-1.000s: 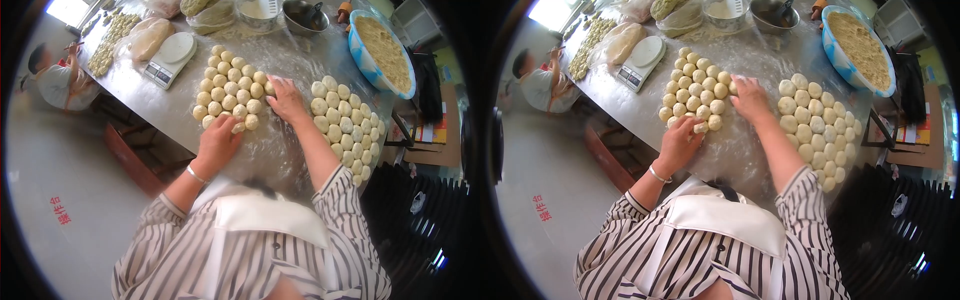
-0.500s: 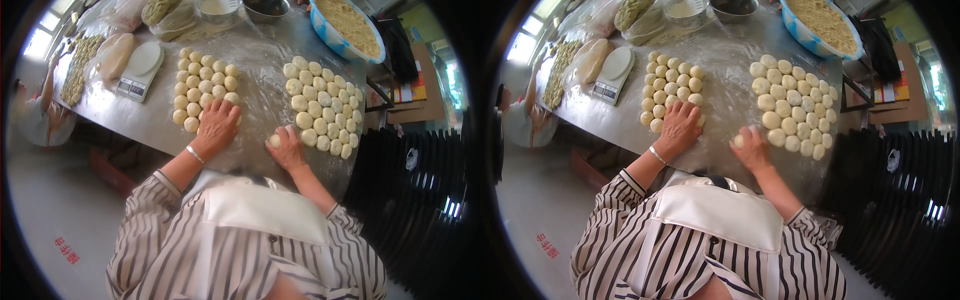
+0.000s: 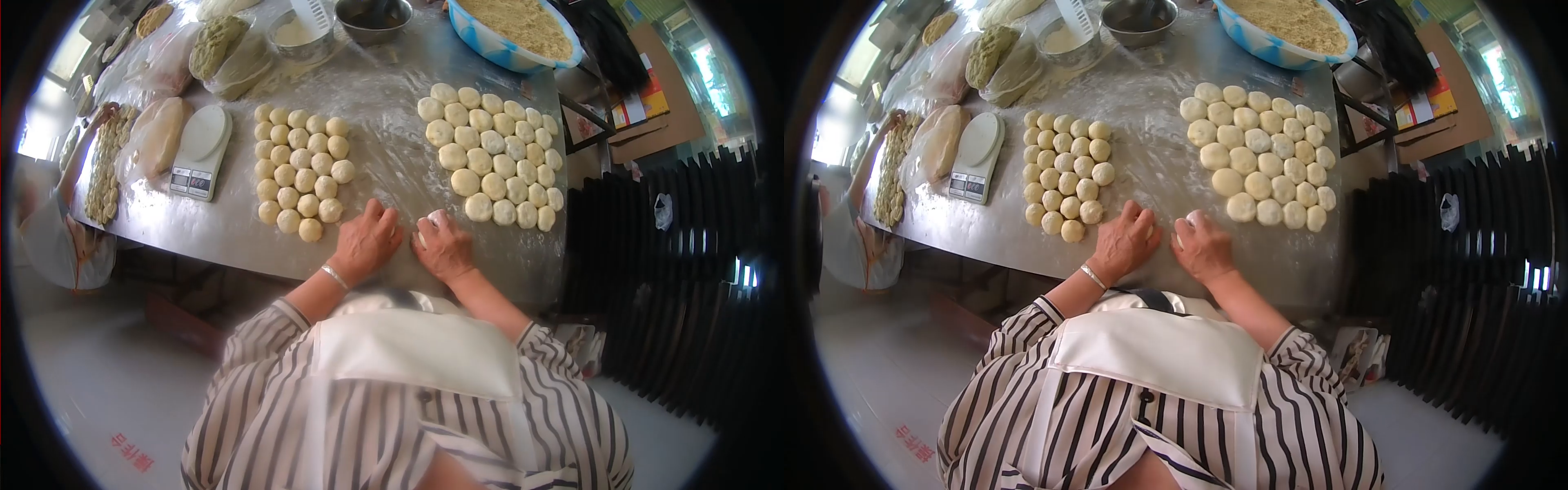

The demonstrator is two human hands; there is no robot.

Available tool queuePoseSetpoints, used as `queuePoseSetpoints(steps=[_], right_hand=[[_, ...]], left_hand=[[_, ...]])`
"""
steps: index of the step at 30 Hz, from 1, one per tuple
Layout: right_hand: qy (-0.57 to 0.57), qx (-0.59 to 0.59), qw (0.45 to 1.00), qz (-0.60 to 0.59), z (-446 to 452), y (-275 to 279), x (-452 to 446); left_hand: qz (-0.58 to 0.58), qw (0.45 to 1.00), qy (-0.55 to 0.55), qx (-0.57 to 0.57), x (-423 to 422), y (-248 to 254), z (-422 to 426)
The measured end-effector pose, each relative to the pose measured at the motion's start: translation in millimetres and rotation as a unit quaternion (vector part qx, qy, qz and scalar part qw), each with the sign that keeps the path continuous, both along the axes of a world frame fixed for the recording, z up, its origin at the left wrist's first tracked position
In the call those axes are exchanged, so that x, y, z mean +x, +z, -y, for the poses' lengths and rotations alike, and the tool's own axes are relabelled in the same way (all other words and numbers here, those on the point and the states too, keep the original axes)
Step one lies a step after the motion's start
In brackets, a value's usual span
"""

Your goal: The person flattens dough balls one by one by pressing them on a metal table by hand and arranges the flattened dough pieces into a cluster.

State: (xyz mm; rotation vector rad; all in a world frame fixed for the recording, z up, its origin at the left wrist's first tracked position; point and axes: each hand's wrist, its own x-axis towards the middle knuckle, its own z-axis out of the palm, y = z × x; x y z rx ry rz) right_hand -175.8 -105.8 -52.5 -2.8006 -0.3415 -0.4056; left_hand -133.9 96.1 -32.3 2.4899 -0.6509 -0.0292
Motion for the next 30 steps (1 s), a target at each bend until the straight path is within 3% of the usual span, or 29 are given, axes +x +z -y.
queuePoseSetpoints(steps=[3, 9, 11, 14, 17, 20, 30], right_hand=[[0.005, 0.008, 1.000, -0.012, 0.2, 5.4, -1.4], [-0.023, 0.039, 0.998, -0.050, -3.8, 53.4, 6.0], [-0.021, 0.084, 0.995, -0.044, -5.6, 54.0, 24.4], [-0.007, 0.072, 0.995, -0.065, -13.0, 35.6, 45.7], [-0.017, 0.040, 0.995, -0.084, -15.1, 13.3, 54.9], [-0.026, 0.029, 0.997, -0.069, -17.1, 5.8, 54.0], [-0.037, 0.012, 0.999, -0.027, -16.4, -14.1, 51.2]], left_hand=[[0.014, 1.000, -0.003, -0.008, 0.2, -6.9, -0.6], [-0.032, 0.999, -0.016, -0.006, 4.1, 44.7, -21.8], [0.000, 1.000, 0.008, -0.005, 20.5, 42.1, -15.6], [0.003, 1.000, -0.010, -0.004, 45.3, 16.9, 7.7], [0.093, 0.995, -0.002, 0.036, 50.2, -12.8, 22.9], [0.083, 0.995, -0.004, 0.053, 46.6, -27.8, 25.4], [0.116, 0.991, 0.002, 0.069, 43.8, -30.0, 26.5]])
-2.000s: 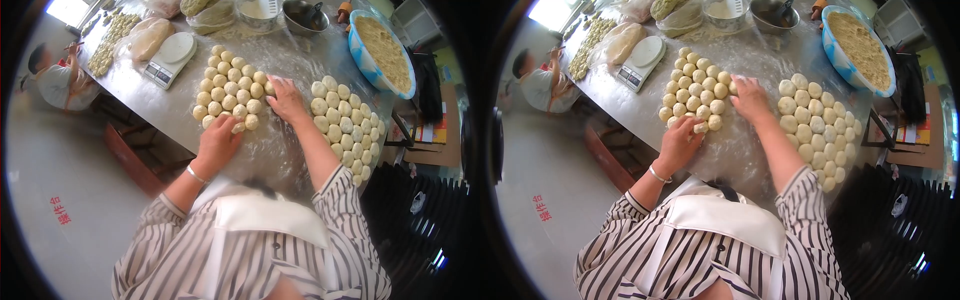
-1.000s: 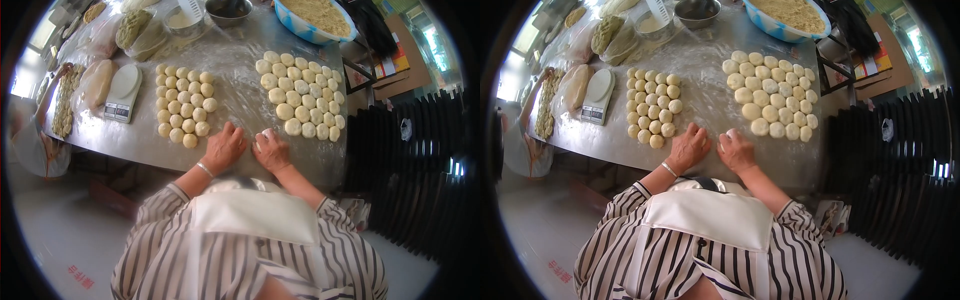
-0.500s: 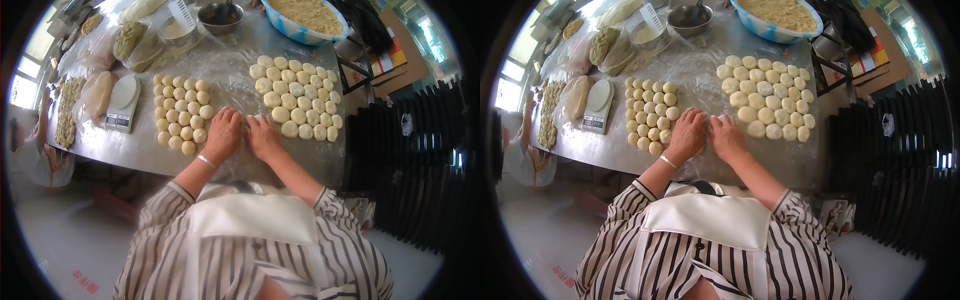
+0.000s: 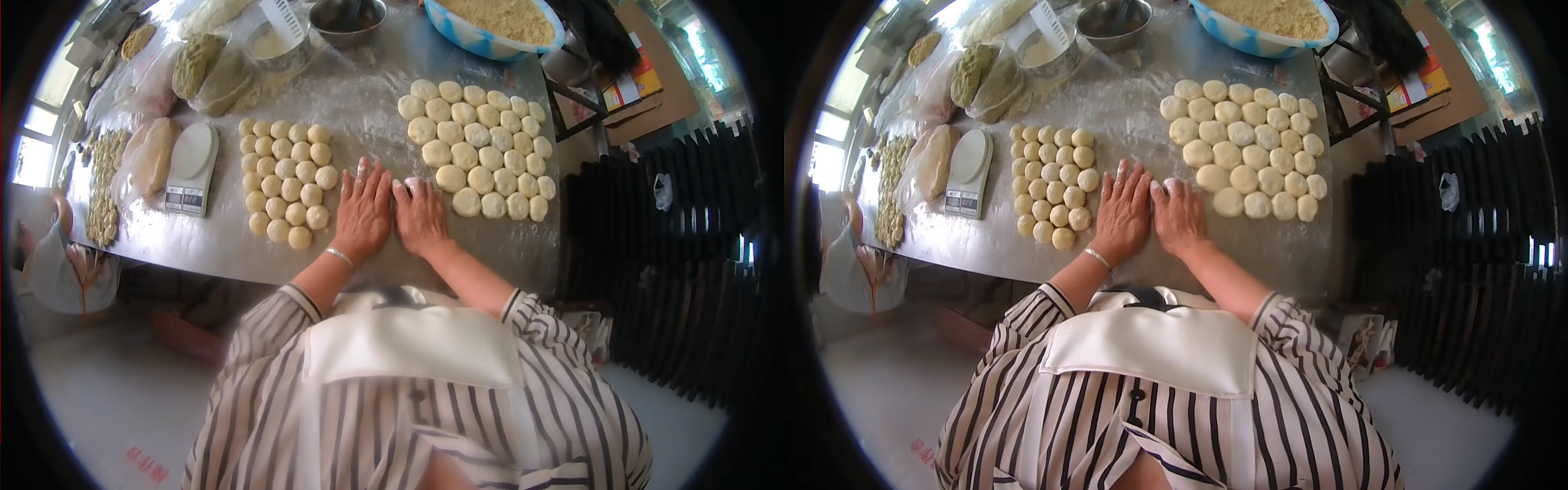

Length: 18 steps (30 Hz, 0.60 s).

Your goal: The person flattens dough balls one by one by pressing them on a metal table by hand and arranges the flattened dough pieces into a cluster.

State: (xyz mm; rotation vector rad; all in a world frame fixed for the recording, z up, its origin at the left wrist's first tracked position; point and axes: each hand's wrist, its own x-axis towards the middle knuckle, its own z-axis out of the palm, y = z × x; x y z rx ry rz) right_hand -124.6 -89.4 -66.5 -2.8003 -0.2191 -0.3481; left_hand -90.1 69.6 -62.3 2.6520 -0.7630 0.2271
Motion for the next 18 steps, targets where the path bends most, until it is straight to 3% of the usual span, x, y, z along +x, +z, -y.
queuePoseSetpoints(steps=[3, 6, 8, 9, 11, 12, 14, 15, 17, 18], right_hand=[[0.007, 0.039, 0.999, -0.016, 4.2, 14.4, 1.3], [0.029, 0.335, 0.937, -0.098, 34.1, 20.6, 3.9], [0.012, 0.273, 0.948, -0.166, 50.2, 47.1, -10.7], [0.025, 0.226, 0.955, -0.193, 56.7, 59.7, -18.3], [0.056, 0.106, 0.974, -0.193, 60.6, 64.5, -34.1], [0.057, 0.092, 0.978, -0.177, 57.6, 66.4, -40.9], [0.058, 0.066, 0.985, -0.149, 49.8, 72.6, -50.3], [0.042, 0.103, 0.970, -0.218, 47.2, 78.5, -49.1], [0.008, 0.177, 0.920, -0.350, 42.9, 89.8, -44.9], [0.041, 0.144, 0.955, -0.255, 42.9, 86.9, -48.1]], left_hand=[[0.003, 0.999, 0.003, -0.037, -3.6, 3.0, -3.3], [-0.082, 0.989, 0.029, -0.119, -1.6, 37.7, -11.9], [-0.207, 0.960, 0.060, -0.177, -8.9, 61.5, -27.3], [-0.157, 0.976, 0.046, -0.143, -12.2, 53.7, -34.4], [-0.228, 0.971, 0.049, -0.050, -18.1, 65.8, -41.6], [-0.263, 0.963, 0.052, -0.003, -20.4, 69.7, -44.2], [-0.333, 0.942, 0.042, -0.029, -16.8, 61.2, -46.4], [-0.367, 0.929, 0.036, -0.042, -15.4, 60.4, -45.8], [-0.282, 0.955, 0.021, -0.086, -27.4, 60.7, -38.0], [-0.239, 0.965, 0.015, -0.107, -34.2, 63.2, -36.6]])
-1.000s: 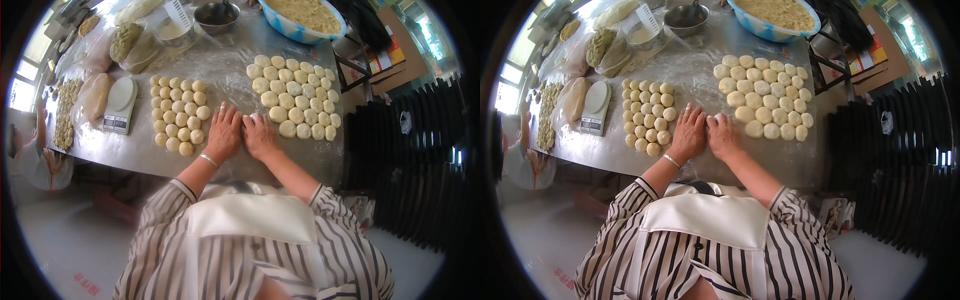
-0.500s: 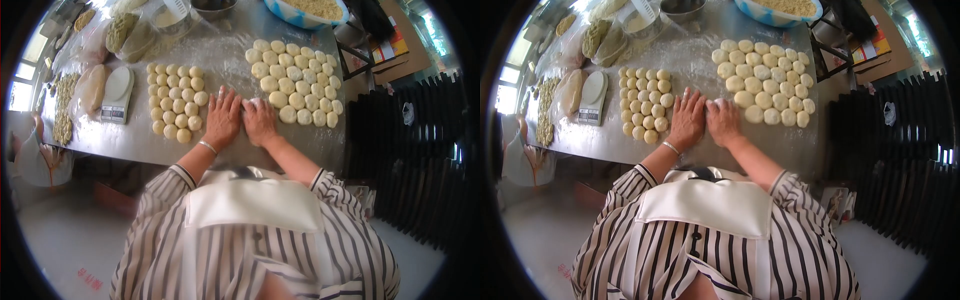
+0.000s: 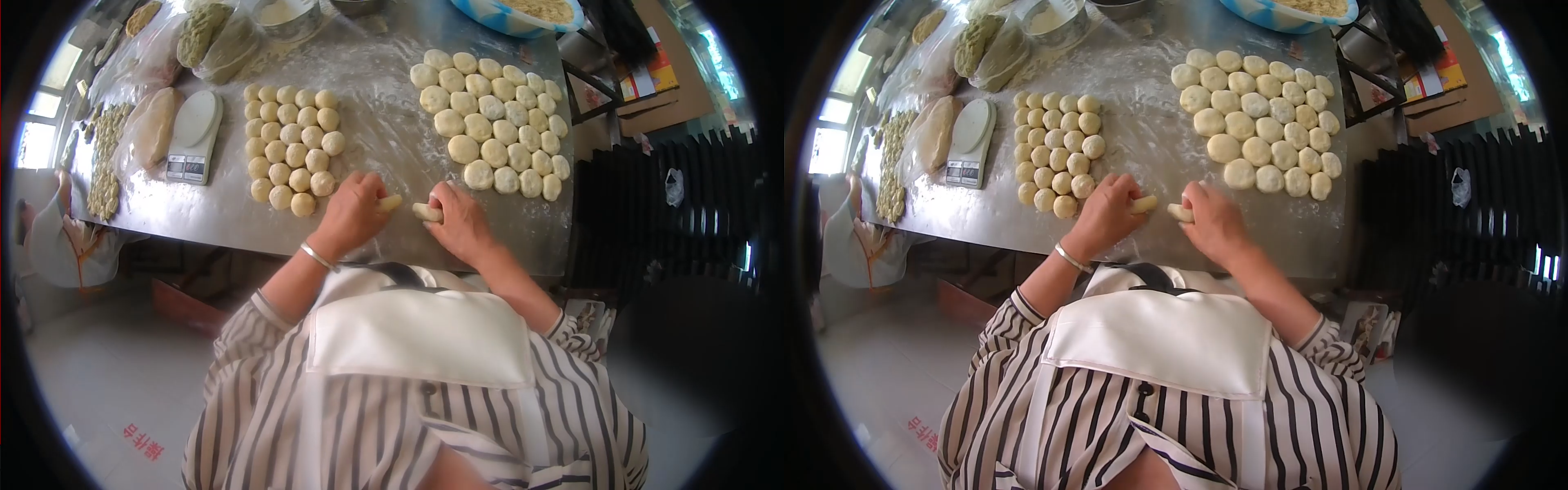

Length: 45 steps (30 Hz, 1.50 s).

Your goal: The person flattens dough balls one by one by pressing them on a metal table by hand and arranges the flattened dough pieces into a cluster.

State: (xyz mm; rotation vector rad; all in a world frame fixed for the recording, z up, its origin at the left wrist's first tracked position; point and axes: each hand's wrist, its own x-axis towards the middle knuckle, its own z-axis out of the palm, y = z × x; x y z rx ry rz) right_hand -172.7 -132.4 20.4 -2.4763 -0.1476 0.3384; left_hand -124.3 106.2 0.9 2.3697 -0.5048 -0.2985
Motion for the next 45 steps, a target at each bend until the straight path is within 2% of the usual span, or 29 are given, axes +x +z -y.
queuePoseSetpoints(steps=[2, 3, 5, 6, 8, 12, 14, 15, 18, 21, 24, 25, 28, 31, 34, 37, 40, 43, 45], right_hand=[[0.050, -0.045, 0.976, 0.206, 3.4, -7.9, -17.5], [0.047, -0.025, 0.982, 0.183, 6.5, -8.0, -22.4], [0.037, 0.015, 0.990, 0.137, 11.2, -8.2, -29.1], [0.006, 0.019, 0.988, 0.150, 10.0, -11.8, -26.6], [-0.058, 0.026, 0.982, 0.176, 4.5, -25.9, -15.3], [-0.071, -0.105, 0.944, 0.303, -20.2, -51.6, 22.4], [-0.067, -0.154, 0.925, 0.341, -27.0, -67.2, 28.0], [-0.058, -0.167, 0.925, 0.336, -29.2, -68.9, 27.2], [-0.042, -0.200, 0.925, 0.320, -31.2, -72.9, 24.5], [-0.048, -0.202, 0.929, 0.305, -30.2, -73.0, 24.1], [-0.026, -0.105, 0.960, 0.259, -22.1, -66.8, 16.6], [-0.025, -0.067, 0.974, 0.217, -18.2, -56.6, 10.1], [0.021, -0.073, 0.974, 0.215, -2.7, -43.3, -17.7], [0.004, -0.042, 0.993, 0.110, 2.3, -25.0, -35.8], [-0.063, 0.093, 0.990, -0.083, 10.1, -5.4, -35.6], [-0.041, 0.062, 0.977, 0.198, 29.5, -16.9, -53.5], [-0.048, 0.055, 0.979, 0.192, 51.4, -11.9, -71.1], [-0.116, 0.039, 0.987, 0.104, 54.6, -19.4, -83.5], [-0.147, 0.032, 0.986, 0.071, 49.2, -19.1, -82.0]], left_hand=[[0.089, 0.993, -0.083, 0.006, -16.3, 8.5, -6.8], [0.134, 0.983, -0.124, 0.008, -20.7, 11.6, -8.7], [0.036, 0.997, -0.063, -0.004, -22.0, 11.0, -9.8], [-0.012, 0.999, -0.032, -0.011, -21.3, 10.3, -9.4], [0.027, 1.000, 0.002, -0.002, -10.7, 4.8, -0.7], [0.115, 0.992, -0.002, 0.047, 11.7, -14.0, 31.0], [0.238, 0.970, -0.015, 0.056, 14.5, -35.9, 43.8], [0.297, 0.953, -0.021, 0.059, 15.1, -41.5, 47.4], [0.319, 0.945, -0.029, 0.059, 9.0, -53.4, 47.0], [0.316, 0.947, -0.018, 0.063, 10.8, -51.9, 47.5], [0.267, 0.960, -0.035, 0.080, 12.3, -44.6, 38.5], [0.235, 0.971, -0.029, 0.041, 11.5, -29.7, 32.2], [0.081, 0.995, 0.013, 0.059, 1.6, 1.9, 12.7], [-0.087, 0.987, -0.037, 0.131, -0.6, 16.8, -0.4], [-0.197, 0.966, -0.121, 0.118, 12.3, 14.2, 1.6], [-0.044, 0.995, -0.086, 0.020, -5.0, 18.5, 9.6], [0.130, 0.976, -0.174, -0.014, -14.7, 21.4, 3.8], [-0.006, 0.996, -0.068, -0.051, -26.3, 4.2, -2.8], [-0.001, 0.999, -0.050, -0.018, -28.4, 1.4, -3.7]])
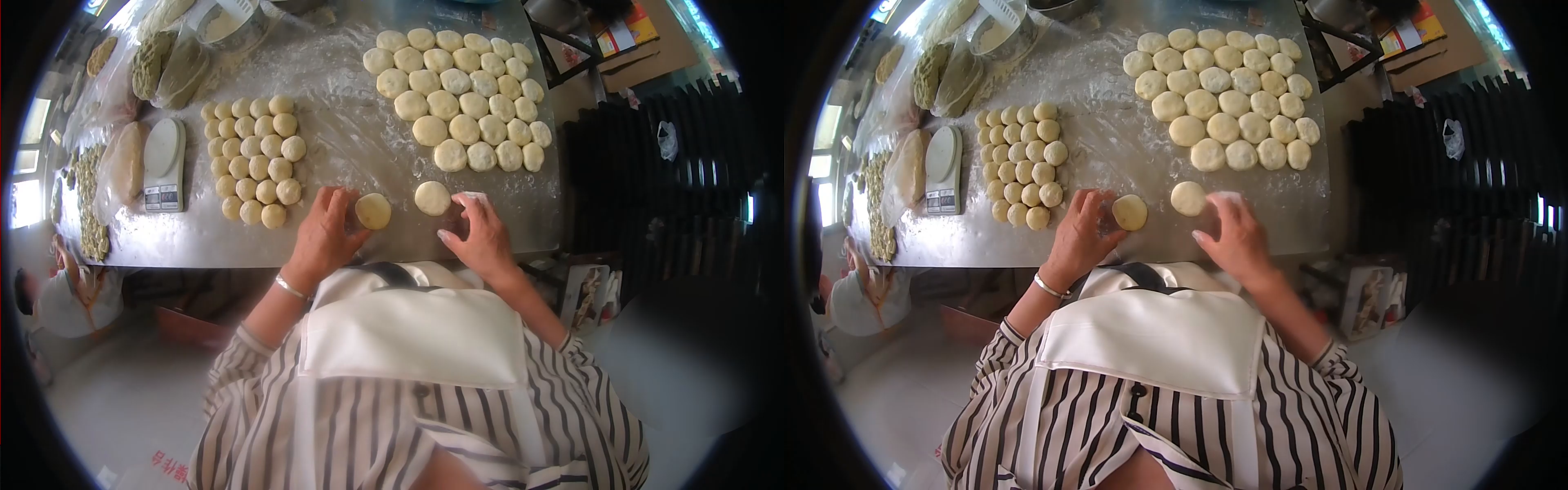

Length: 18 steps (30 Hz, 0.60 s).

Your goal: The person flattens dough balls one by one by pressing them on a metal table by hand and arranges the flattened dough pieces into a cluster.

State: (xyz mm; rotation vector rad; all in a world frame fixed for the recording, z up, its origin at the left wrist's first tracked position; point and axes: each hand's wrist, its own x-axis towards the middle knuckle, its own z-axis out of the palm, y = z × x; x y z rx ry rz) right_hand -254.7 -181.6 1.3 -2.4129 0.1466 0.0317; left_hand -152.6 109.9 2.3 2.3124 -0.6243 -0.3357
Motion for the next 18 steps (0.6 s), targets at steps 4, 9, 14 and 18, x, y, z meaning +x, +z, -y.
queuePoseSetpoints(steps=[4, 9, 14, 18], right_hand=[[0.014, -0.053, 0.998, 0.042, -17.1, -4.6, 19.6], [0.084, -0.084, 0.991, 0.062, -17.7, -10.4, 40.5], [0.065, -0.067, 0.996, 0.011, -3.5, -12.2, 30.5], [-0.057, -0.070, 0.996, -0.009, 29.0, -12.2, 1.8]], left_hand=[[0.048, 0.998, 0.004, 0.050, -2.7, -1.1, 9.6], [0.054, 0.997, -0.003, 0.063, -4.9, -8.1, 21.8], [0.043, 0.999, -0.012, 0.022, -10.7, -13.9, 44.6], [0.055, 0.996, -0.062, -0.034, -13.6, -14.7, 83.2]])
